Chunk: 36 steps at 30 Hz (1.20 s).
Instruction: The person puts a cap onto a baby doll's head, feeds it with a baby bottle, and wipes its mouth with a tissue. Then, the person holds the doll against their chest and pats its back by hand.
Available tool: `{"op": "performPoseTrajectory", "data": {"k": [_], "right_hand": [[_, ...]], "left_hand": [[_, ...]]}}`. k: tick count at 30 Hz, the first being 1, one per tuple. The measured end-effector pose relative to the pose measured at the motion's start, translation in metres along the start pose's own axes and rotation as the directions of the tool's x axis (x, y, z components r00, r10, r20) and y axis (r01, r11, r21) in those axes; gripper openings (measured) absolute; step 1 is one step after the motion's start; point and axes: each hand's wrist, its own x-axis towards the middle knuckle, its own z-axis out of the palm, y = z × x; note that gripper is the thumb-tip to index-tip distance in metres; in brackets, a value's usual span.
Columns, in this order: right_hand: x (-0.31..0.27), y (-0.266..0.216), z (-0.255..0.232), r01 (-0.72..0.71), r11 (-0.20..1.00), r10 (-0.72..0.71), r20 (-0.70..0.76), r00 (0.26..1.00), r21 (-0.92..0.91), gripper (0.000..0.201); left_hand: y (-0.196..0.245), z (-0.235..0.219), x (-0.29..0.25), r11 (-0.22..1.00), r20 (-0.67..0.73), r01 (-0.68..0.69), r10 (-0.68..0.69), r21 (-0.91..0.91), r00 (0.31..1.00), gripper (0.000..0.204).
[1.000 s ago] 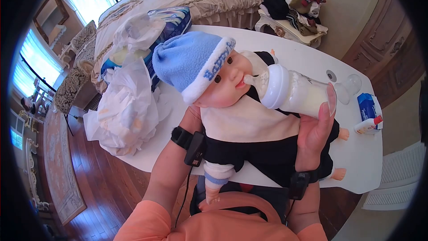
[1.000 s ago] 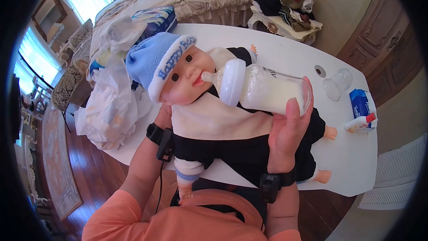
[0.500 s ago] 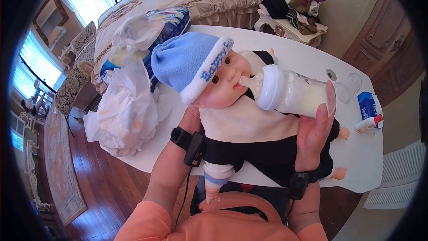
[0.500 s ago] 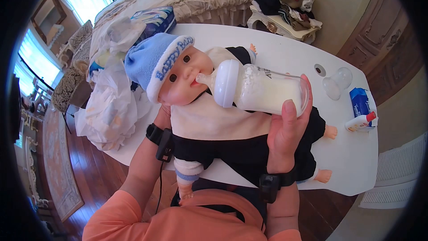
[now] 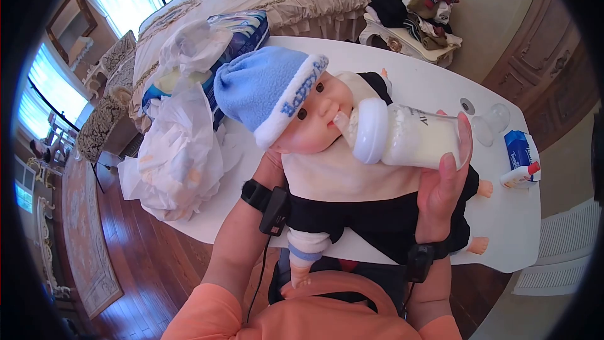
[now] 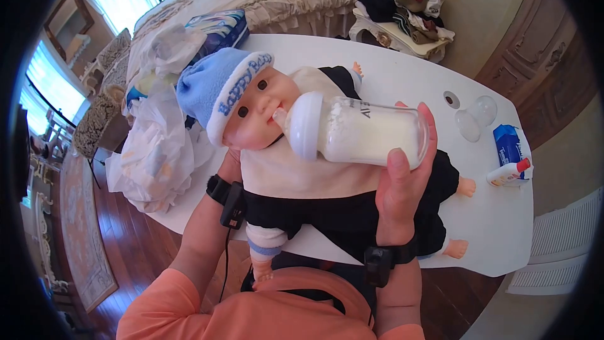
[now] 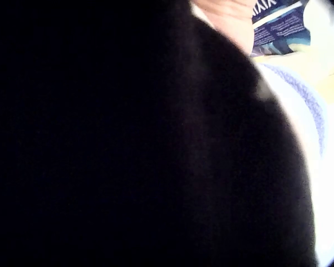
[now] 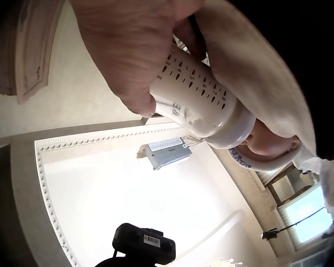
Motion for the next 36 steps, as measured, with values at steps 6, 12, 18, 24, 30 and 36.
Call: {"op": "performPoseTrajectory", "data": {"k": [6,12,18,24,30,36], "right_hand": [[0.0,0.001,-0.002,-0.01,1.0,0.012,-0.057,0.998,0.025,0.072],[-0.001,-0.001,-0.002,-0.041,0.997,0.049,-0.128,0.991,0.061,0.066],[-0.001,-0.001,-0.001,-0.034,0.997,0.04,-0.089,0.995,0.069,0.071],[-0.001,0.003,-0.003,0.029,0.996,-0.028,0.005,1.0,-0.084,0.07],[0.0,0.0,-0.003,-0.043,0.996,0.051,-0.106,0.993,0.073,0.07],[0.0,0.0,-0.001,-0.049,0.995,0.06,-0.135,0.989,0.083,0.066]], "left_hand": [[0.001,0.002,0.0,0.994,-0.098,-0.017,0.028,0.105,0.995,0.046],[0.0,-0.017,0.006,0.906,-0.006,-0.128,0.142,0.403,0.99,0.046],[0.0,-0.006,0.001,0.98,-0.082,-0.047,0.064,0.195,0.995,0.046],[0.002,-0.011,0.0,0.997,-0.052,-0.009,0.013,0.078,0.999,0.044],[0.005,-0.016,0.012,0.947,0.018,-0.089,0.088,0.307,0.996,0.047],[0.001,-0.01,0.008,0.863,-0.068,-0.12,0.175,0.491,0.982,0.046]]}}
